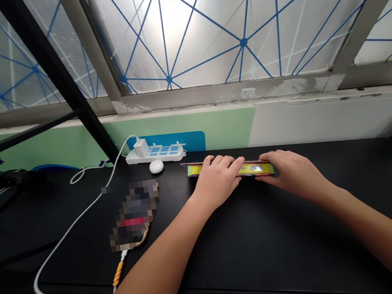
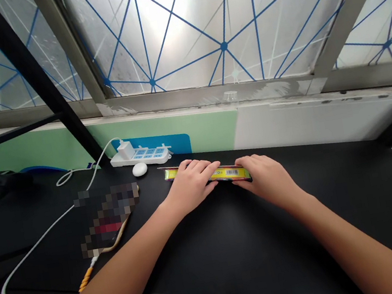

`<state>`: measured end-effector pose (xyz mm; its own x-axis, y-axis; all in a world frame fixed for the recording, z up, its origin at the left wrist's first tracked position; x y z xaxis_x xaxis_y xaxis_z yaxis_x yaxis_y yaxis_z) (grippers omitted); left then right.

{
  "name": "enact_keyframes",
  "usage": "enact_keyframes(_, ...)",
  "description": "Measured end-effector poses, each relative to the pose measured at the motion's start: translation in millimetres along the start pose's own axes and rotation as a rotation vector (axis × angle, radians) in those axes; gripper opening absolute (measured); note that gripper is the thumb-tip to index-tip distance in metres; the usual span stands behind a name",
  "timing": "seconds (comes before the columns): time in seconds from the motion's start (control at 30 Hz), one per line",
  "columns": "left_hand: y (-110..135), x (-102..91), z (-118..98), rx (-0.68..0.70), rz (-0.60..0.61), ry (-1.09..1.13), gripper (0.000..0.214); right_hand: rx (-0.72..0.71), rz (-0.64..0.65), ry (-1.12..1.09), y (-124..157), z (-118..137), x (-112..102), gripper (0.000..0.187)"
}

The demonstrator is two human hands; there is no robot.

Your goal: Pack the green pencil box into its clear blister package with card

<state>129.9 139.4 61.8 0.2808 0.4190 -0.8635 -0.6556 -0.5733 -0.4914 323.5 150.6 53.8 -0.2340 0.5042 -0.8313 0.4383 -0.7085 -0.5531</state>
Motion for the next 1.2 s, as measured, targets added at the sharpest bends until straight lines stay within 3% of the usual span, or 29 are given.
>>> enact_keyframes(0.17,-1,-0.5,0,0.004,0.039,0.017,0.032,-0.032,0.052,0.053,3,8,1,0.028)
enact_keyframes(0.33,0,13.0,0,-0.006,0.122,0.046,0.025,-0.097,0.141,0.054,5,15,12,0.026)
enact_keyframes(0.5,1,17.4,5,-0.041,0.098,0.132,0.038,-0.081,0.19,0.015,5,15,19,0.031)
enact_keyframes(0.7,6,11.1,40,-0.251,0.061,0.06,0.034,-0.101,0.244,-0.057,7,21,27,0.048)
enact_keyframes(0.83,23,14.6,86,-0.576,0.094,0.017,0.038,-0.103,0.273,-0.101,8,28,30,0.057)
enact_keyframes(0.93,35,24.1,110,-0.756,0.139,0.208,0.038,-0.094,0.281,-0.09,7,31,30,0.06)
enact_keyframes(1.03,37,29.4,117,-0.769,0.114,0.333,0.039,-0.093,0.297,-0.086,6,35,30,0.063)
enact_keyframes(1.2,32,42.8,103,-0.819,-0.066,0.623,0.052,-0.078,0.321,-0.071,5,45,35,0.066)
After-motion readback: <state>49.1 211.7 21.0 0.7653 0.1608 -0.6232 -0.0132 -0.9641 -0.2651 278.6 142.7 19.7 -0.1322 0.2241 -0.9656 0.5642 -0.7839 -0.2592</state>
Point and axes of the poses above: each hand's wrist, its own y-axis away from the middle knuckle, its own x-axis out of the palm, z = x × y, the point moved 5 cm from there along -y, towards the middle knuckle, and after that the axes turned 5 degrees about x, right-handed, at the moved point
